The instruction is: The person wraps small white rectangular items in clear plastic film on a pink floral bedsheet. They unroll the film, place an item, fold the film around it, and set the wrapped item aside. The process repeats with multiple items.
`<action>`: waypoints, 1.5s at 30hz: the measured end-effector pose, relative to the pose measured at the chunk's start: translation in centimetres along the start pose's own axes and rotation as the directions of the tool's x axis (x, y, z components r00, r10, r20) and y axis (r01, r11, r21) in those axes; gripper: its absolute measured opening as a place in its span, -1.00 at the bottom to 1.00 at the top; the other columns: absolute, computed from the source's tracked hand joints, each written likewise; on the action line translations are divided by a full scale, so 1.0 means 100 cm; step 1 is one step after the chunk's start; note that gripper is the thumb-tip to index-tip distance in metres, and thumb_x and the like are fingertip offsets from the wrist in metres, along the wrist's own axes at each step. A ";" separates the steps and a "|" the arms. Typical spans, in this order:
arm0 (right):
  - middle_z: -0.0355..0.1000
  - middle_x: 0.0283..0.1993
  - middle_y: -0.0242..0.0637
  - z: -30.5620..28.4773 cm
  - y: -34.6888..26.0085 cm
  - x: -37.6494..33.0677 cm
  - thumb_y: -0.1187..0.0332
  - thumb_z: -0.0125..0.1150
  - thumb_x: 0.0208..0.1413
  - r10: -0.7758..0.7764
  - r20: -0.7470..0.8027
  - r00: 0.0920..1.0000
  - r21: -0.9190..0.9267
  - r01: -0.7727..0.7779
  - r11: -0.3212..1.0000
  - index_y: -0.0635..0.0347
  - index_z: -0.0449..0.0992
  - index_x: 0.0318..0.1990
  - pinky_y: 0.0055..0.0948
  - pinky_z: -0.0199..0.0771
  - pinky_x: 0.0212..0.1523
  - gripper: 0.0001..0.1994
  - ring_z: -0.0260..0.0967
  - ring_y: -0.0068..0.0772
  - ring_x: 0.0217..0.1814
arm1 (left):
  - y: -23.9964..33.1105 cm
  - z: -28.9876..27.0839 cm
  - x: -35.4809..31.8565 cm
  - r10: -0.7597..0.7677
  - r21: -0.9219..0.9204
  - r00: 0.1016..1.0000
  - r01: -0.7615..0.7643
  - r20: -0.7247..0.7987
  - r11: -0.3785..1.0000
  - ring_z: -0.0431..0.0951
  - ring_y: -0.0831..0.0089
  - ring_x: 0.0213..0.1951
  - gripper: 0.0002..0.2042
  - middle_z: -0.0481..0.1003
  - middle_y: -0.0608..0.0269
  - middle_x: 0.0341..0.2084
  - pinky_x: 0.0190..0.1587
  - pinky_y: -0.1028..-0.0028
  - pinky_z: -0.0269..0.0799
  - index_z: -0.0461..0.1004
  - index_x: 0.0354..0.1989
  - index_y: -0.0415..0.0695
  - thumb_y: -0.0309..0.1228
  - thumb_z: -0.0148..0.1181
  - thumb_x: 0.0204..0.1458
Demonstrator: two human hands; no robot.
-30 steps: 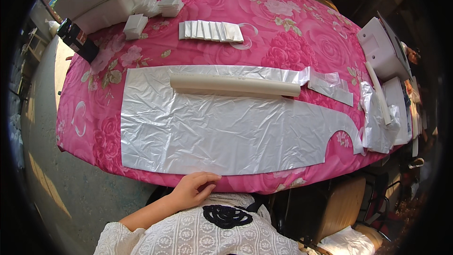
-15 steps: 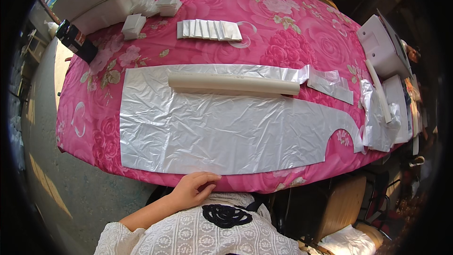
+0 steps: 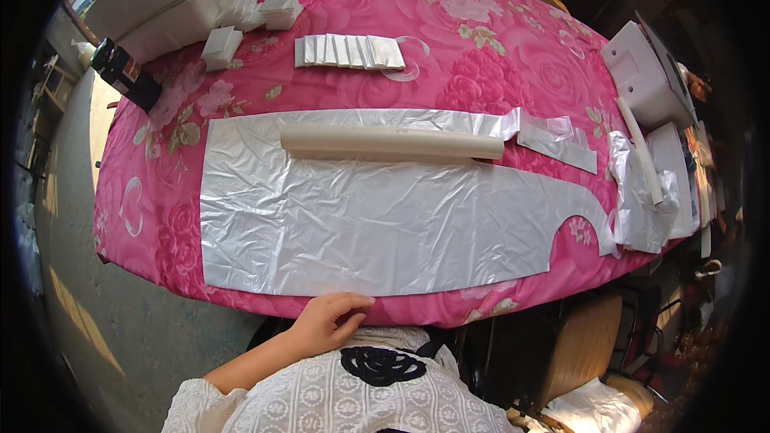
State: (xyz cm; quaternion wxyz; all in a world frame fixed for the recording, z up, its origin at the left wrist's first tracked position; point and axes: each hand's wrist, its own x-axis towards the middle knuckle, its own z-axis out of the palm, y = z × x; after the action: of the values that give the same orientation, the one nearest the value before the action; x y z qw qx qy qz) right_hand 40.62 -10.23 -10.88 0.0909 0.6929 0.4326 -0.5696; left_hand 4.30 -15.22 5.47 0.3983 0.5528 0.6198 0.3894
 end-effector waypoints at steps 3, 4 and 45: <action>0.48 -0.12 -0.21 -0.003 -0.001 0.001 0.32 0.08 0.08 0.005 -0.002 1.000 -0.017 -0.005 1.000 0.29 0.43 -0.01 -0.43 0.38 -0.07 -0.66 0.40 -0.40 -0.10 | 0.000 0.002 -0.001 0.001 0.008 1.000 -0.001 -0.025 1.000 0.51 0.21 -0.28 -0.76 0.51 0.12 -0.27 -0.26 0.40 0.43 0.47 -0.16 -0.15 -0.53 0.14 -0.06; 0.48 -0.12 -0.21 -0.004 -0.003 0.000 0.32 0.08 0.08 0.006 0.005 1.000 -0.024 -0.006 1.000 0.29 0.43 -0.01 -0.43 0.38 -0.07 -0.66 0.40 -0.40 -0.10 | 0.000 0.002 -0.001 -0.001 0.011 0.999 0.002 -0.036 1.000 0.51 0.21 -0.28 -0.76 0.51 0.12 -0.27 -0.26 0.39 0.43 0.47 -0.16 -0.15 -0.53 0.14 -0.06; 0.49 -0.11 -0.20 -0.020 0.017 -0.012 0.30 0.11 0.06 0.102 0.291 0.951 -0.289 -0.014 0.957 0.30 0.42 -0.01 -0.43 0.37 -0.06 -0.64 0.41 -0.40 -0.09 | 0.002 0.014 -0.013 0.037 0.061 0.999 -0.036 -0.002 0.997 0.51 0.31 -0.22 -0.72 0.51 0.17 -0.21 -0.22 0.43 0.44 0.47 -0.12 -0.13 -0.55 0.17 -0.07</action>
State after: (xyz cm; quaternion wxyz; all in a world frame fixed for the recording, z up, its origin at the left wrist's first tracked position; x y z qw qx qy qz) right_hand 43.31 -10.62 -9.78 0.2713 0.5896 0.4697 -0.5984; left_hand 5.80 -16.42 5.17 0.3732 0.5753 0.6217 0.3784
